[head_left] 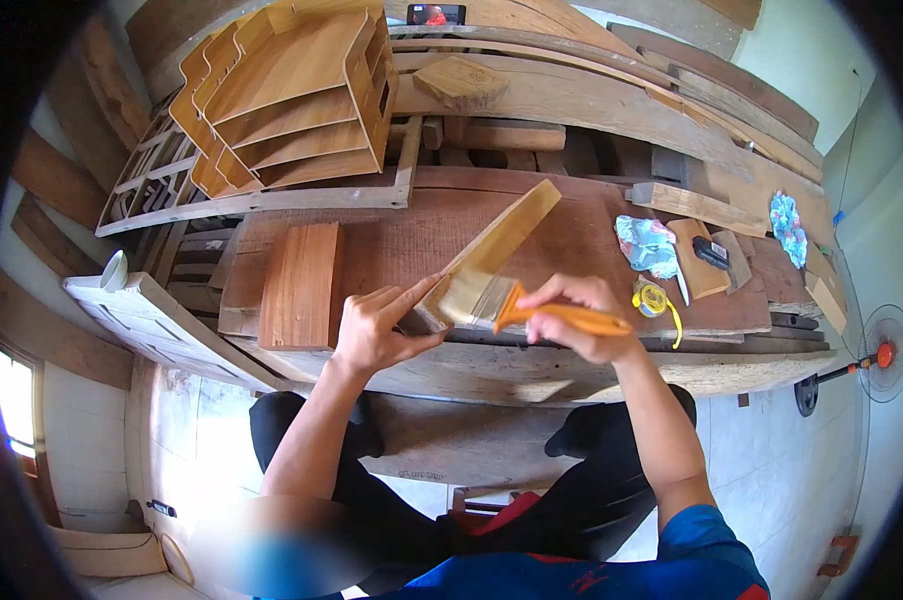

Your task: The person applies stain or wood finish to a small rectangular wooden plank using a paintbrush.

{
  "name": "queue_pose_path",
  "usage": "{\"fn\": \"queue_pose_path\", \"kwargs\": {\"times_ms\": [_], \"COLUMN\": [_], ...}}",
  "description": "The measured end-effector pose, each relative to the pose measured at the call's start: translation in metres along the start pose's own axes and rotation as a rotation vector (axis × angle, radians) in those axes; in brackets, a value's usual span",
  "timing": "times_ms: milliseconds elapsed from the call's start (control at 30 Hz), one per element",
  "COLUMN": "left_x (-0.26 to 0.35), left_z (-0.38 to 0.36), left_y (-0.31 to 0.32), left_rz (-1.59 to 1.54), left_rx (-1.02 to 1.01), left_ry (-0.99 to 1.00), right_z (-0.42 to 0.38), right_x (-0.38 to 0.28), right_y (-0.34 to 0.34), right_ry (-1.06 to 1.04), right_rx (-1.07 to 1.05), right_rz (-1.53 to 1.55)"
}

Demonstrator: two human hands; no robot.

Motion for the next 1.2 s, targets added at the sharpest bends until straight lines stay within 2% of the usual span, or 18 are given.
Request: {"fn": "queue_pose_path", "kwargs": {"times_ms": [33, 133, 167, 200, 267, 367, 400, 467, 533, 600, 667, 767, 800, 867, 1000, 1067, 1133, 1200], "left_x": [0.0, -0.003, -0.003, 0.0, 0.004, 0.005, 0.003, 0.0, 0.0, -0.001, -0.002, -0.005, -0.006, -0.01, 0.0, -0.003, -0.003, -0.006], "left_z": [0.001, -0.002, -0.003, -0.003, -0.001, 0.001, 0.001, 0.0, 0.0, -0.004, -0.005, -0.004, -0.004, -0.005, 0.0, -0.002, -0.003, -0.006], "left_y": [-0.001, 0.001, 0.002, 0.002, 0.001, -0.001, 0.0, 0.0, -0.003, 0.0, 0.0, -0.003, -0.003, 0.001, -0.004, -0.001, 0.0, 0.002], "left_rz": [0.0, 0.002, 0.001, 0.007, 0.025, 0.02, 0.022, 0.022, -0.001, -0.014, 0.003, -0.007, -0.02, -0.008, 0.008, -0.002, 0.0, 0.006], "left_rx": [-0.01, -0.009, 0.001, -0.012, -0.037, -0.023, -0.032, -0.058, -0.05, -0.002, -0.032, -0.039, -0.043, -0.045, -0.034, -0.024, -0.022, -0.024], "left_ry": [-0.003, -0.001, -0.001, 0.017, 0.054, 0.069, 0.066, 0.061, 0.026, 0.003, -0.007, -0.012, -0.01, 0.006, -0.001, -0.02, -0.013, 0.004], "right_z": [-0.001, 0.007, 0.007, 0.01, 0.006, 0.002, 0.0, 0.003, 0.008, 0.013, 0.01, 0.005, 0.0, 0.001, 0.01, 0.01, 0.007, 0.006], "right_x": [0.001, 0.019, 0.035, 0.035, 0.042, 0.006, -0.007, -0.012, 0.013, 0.036, 0.042, 0.006, -0.001, -0.013, 0.026, 0.039, 0.03, 0.004], "right_y": [0.006, -0.034, -0.054, -0.068, -0.072, -0.013, 0.007, 0.011, -0.024, -0.062, -0.067, 0.003, 0.021, 0.033, -0.037, -0.063, -0.041, 0.005], "right_ry": [-0.055, 0.084, 0.088, 0.052, 0.14, 0.11, 0.012, -0.074, 0.136, 0.104, 0.074, 0.028, -0.051, -0.147, 0.099, 0.128, 0.146, 0.026], "right_rx": [-0.057, 0.133, 0.314, 0.46, 0.42, 0.023, -0.137, -0.197, 0.04, 0.37, 0.437, 0.096, -0.077, -0.205, 0.094, 0.373, 0.357, 0.105], "right_rz": [-0.02, -0.154, -0.131, -0.271, -0.333, -0.046, -0.025, -0.118, -0.033, -0.193, -0.41, -0.09, -0.183, -0.307, 0.012, -0.232, -0.299, -0.067]}}
Point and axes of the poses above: each hand's wrist, its own z-axis towards the middle knuckle, its own y-axis out of the palm, x = y × z, the point moved 6 cm from there along z, towards the middle knuckle, and after that the axes turned 6 degrees about x, right-handed, at the moved point
